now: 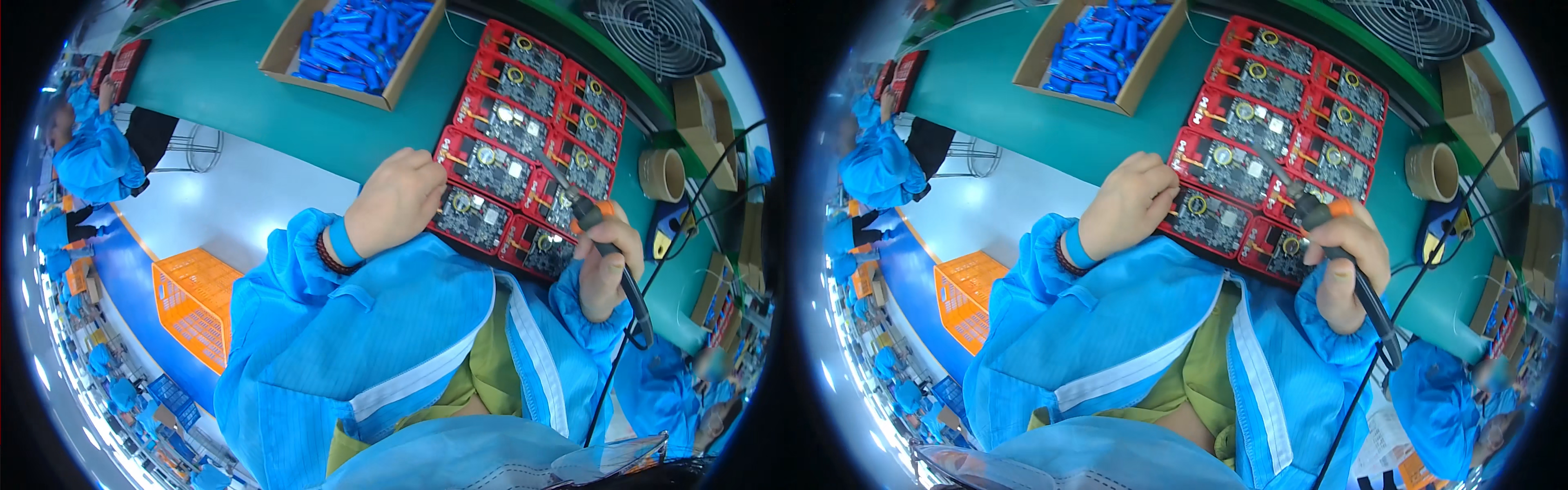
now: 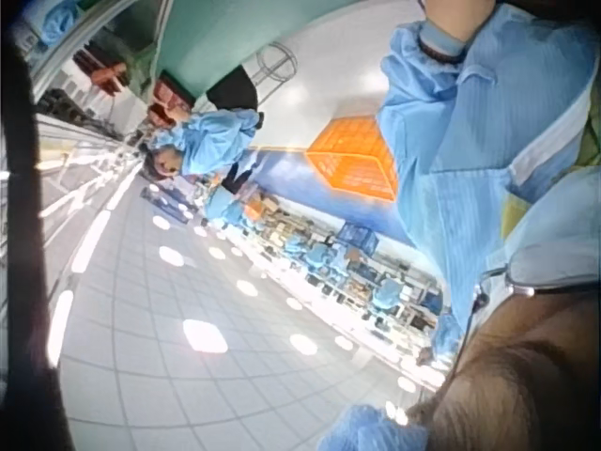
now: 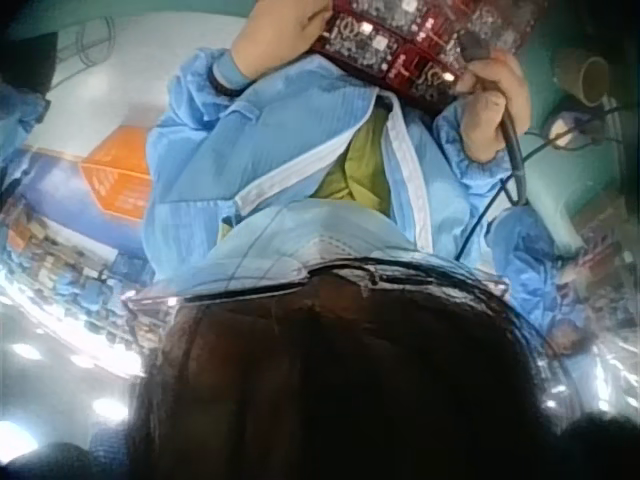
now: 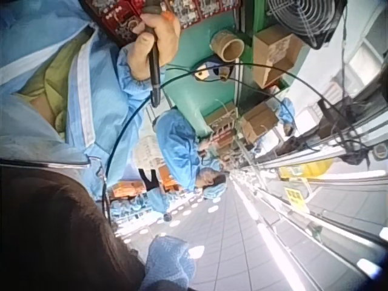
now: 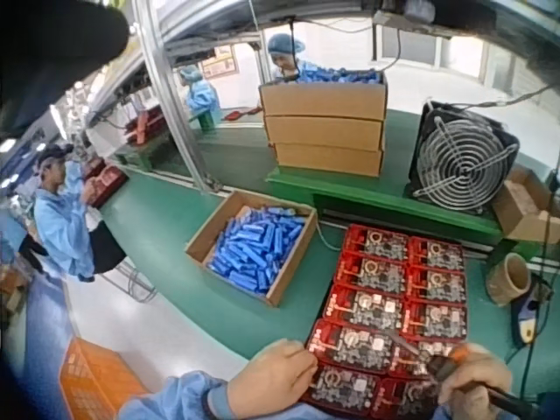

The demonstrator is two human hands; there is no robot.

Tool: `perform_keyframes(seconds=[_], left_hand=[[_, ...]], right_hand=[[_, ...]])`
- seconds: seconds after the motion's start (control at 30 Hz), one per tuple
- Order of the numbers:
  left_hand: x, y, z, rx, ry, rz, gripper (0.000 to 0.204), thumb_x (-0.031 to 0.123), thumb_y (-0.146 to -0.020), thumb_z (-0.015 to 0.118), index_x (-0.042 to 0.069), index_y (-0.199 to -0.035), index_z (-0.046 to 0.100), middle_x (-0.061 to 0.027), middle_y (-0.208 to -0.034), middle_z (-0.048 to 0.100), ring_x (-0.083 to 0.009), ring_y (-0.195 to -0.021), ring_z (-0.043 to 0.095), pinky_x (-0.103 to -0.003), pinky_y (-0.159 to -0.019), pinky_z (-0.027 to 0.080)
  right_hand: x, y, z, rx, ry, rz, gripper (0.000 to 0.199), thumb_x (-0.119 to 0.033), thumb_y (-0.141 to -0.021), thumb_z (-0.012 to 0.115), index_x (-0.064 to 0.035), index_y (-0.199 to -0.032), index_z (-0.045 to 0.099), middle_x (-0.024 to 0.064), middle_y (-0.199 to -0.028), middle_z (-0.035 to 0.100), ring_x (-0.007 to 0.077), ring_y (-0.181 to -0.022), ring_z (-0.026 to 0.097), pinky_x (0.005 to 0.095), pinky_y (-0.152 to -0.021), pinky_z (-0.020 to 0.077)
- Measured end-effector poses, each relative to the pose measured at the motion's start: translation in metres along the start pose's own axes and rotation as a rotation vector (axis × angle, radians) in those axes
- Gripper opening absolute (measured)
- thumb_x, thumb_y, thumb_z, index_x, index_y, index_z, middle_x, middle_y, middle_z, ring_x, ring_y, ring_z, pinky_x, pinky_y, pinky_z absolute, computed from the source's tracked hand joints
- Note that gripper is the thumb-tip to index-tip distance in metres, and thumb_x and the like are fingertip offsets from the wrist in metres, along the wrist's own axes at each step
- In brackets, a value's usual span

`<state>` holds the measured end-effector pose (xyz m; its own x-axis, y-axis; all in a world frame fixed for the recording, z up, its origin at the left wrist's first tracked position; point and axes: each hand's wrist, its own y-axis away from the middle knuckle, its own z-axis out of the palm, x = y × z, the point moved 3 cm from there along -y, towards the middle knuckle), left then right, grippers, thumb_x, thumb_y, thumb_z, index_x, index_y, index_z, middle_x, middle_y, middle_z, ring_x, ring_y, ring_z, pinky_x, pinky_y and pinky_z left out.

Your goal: The person carries a tray of circuit boards to their workstation, then installs cylindrical batteries onto the boards and solders them using a soldering iron and solder wire.

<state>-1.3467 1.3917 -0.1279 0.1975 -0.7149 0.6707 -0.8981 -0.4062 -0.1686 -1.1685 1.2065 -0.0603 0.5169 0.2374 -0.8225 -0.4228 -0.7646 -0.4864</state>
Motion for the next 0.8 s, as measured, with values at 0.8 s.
perform_keyframes(seconds=[0.8], left_hand=[[-0.084,-0.103,-0.101,0.006,-0.878,0.318,0.029,0.004,-0.079,0.065,0.006,-0.108,0.064,-0.0128,-0.097,0.061,-0.0288,-0.096,0.06,-0.037,-0.086,0.05]], right_hand=[[-0.016,0.007,-0.027,0.132,-0.003,-0.005,0.04,-0.042,-0.097,0.049,-0.0028,-0.095,0.057,0.0065,-0.066,0.056,0.0151,-0.062,0.051,0.0309,-0.062,0.0403]])
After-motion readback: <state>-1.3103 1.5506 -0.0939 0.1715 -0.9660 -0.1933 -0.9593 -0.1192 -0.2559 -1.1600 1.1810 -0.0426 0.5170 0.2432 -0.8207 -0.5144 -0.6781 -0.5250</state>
